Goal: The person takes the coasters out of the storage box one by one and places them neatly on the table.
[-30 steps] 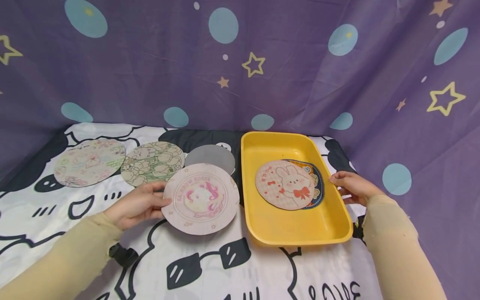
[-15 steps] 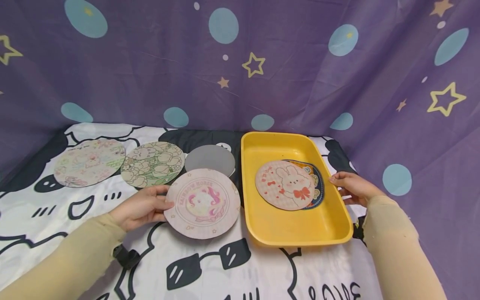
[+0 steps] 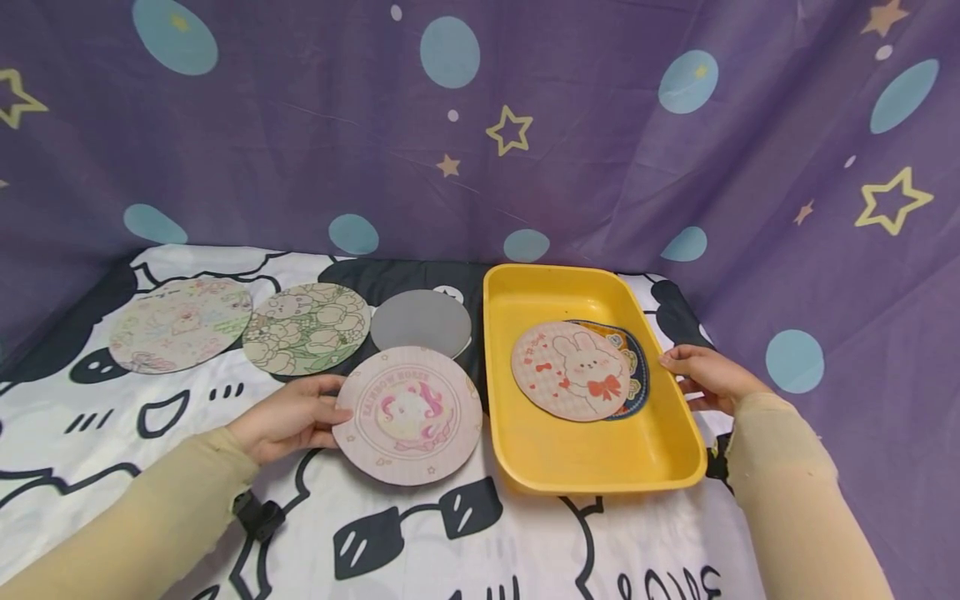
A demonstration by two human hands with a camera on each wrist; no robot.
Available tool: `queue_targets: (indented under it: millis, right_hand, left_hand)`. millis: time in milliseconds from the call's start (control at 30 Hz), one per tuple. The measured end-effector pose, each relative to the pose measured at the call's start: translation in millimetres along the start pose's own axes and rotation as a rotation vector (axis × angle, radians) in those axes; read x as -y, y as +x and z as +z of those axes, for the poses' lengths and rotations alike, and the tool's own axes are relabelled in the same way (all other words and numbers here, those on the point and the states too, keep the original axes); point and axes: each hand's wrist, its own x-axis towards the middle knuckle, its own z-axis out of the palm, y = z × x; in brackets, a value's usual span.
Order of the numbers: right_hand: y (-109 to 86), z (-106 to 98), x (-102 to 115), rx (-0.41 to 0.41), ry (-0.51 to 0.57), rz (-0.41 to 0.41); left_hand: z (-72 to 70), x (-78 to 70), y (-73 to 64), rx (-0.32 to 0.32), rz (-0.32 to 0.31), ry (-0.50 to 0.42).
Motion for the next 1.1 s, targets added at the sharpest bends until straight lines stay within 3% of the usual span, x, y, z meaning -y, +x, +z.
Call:
queue_targets:
  millis: [733, 1100]
  right_hand:
    - [-0.4, 0, 0, -0.002, -0.002, -0.006]
    - [-0.7, -1, 0, 0.008, -0.001, -0.003]
  left_hand:
    - [6.2, 3.9, 2.2, 0.013, -0.066, 0.058]
    - [10.8, 2.5, 3.0, -0.033, -0.103, 0.143]
